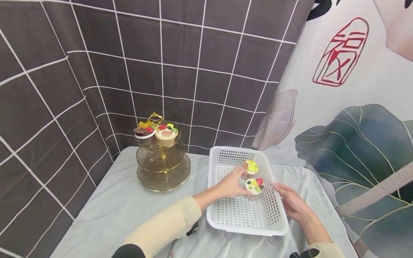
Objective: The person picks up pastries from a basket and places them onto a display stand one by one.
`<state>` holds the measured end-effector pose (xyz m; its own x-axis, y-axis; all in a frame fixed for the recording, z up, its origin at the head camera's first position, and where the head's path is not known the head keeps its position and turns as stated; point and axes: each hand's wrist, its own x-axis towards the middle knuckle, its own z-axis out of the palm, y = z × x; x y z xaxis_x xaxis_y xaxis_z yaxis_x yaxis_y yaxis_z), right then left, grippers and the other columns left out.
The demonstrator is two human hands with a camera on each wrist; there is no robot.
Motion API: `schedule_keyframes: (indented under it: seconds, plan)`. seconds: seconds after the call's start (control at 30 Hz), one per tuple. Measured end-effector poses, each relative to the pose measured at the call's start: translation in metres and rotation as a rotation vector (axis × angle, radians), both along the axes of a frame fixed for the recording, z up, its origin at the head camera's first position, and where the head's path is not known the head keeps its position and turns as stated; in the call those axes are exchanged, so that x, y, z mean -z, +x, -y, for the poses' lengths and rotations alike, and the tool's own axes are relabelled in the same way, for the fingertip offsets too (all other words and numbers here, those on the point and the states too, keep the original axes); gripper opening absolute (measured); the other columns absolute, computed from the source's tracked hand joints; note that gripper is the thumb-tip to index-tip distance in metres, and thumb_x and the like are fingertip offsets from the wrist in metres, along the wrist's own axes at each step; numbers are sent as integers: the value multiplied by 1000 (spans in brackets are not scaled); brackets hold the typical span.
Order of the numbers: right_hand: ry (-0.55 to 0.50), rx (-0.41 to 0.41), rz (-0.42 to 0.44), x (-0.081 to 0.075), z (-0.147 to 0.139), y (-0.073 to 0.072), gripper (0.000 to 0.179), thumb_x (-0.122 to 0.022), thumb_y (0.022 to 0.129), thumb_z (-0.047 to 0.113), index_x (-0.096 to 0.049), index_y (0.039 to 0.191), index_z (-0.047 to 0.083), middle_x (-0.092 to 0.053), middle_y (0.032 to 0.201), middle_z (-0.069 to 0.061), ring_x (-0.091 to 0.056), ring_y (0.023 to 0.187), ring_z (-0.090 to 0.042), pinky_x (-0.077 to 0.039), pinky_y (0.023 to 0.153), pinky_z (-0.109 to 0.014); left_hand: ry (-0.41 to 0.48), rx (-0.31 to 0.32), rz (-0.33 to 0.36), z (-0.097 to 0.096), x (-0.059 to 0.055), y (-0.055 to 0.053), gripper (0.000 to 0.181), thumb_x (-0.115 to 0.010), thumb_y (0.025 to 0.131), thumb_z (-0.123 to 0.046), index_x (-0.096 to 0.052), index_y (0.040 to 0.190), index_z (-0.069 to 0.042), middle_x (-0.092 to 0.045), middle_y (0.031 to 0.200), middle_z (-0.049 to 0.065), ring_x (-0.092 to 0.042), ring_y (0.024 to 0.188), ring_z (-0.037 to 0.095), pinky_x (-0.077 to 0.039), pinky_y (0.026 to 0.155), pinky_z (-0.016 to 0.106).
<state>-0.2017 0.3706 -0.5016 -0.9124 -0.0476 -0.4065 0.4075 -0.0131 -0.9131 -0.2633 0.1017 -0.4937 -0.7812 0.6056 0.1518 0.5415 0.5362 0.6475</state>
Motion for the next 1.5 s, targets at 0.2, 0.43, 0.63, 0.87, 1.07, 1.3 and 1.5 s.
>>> schedule_keyframes:
  seconds: [0.2,0.43,0.63,0.87,1.07,1.3,1.5]
  plan:
    - [15,2,3,0,7,1,72,-54,99,49,-31,154,8,-55,139,-16,-61,118,-31,-53,94,-51,-25,-16,5,-6,9,-2,83,-82,78,-46,-45,144,-14,-51,136,-4,-53,124,12,-43,106,27]
    - [33,23,12,-2,11,3,73,-54,98,51,-31,154,9,-52,143,-15,-60,120,-28,-53,96,-49,-58,-12,29,-9,16,1,84,-81,77,-50,-44,146,-18,-49,140,-5,-52,126,12,-44,106,31]
    - [38,27,15,-5,6,5,72,-52,99,52,-31,154,11,-54,141,-14,-61,120,-29,-53,96,-50,-82,13,15,-14,9,-1,84,-79,79,-50,-42,147,-18,-46,144,-5,-51,128,11,-44,106,30]
    - [21,31,21,-5,1,6,73,-52,99,53,-28,154,11,-55,140,-11,-60,121,-28,-52,98,-50,-113,42,0,-20,7,-4,85,-80,79,-50,-42,149,-17,-43,148,-5,-49,130,10,-43,107,29]
    - [40,55,31,-2,1,8,75,-51,98,55,-27,155,12,-49,146,-14,-57,125,-29,-51,98,-50,-116,57,11,-26,12,-7,85,-81,78,-50,-44,147,-18,-44,147,-5,-50,128,9,-43,106,28]
    - [53,55,28,0,4,6,74,-50,99,55,-29,155,12,-48,147,-15,-57,125,-30,-51,98,-51,-131,39,-3,-28,19,-10,78,-83,76,-49,-50,139,-18,-47,143,-6,-53,123,9,-46,102,25]
    - [44,49,28,1,7,3,68,-48,101,52,-31,153,11,-56,139,-12,-60,121,-30,-52,96,-52,-150,17,6,-25,21,-12,77,-83,74,-51,-53,136,-18,-48,137,-7,-54,114,6,-47,96,22]
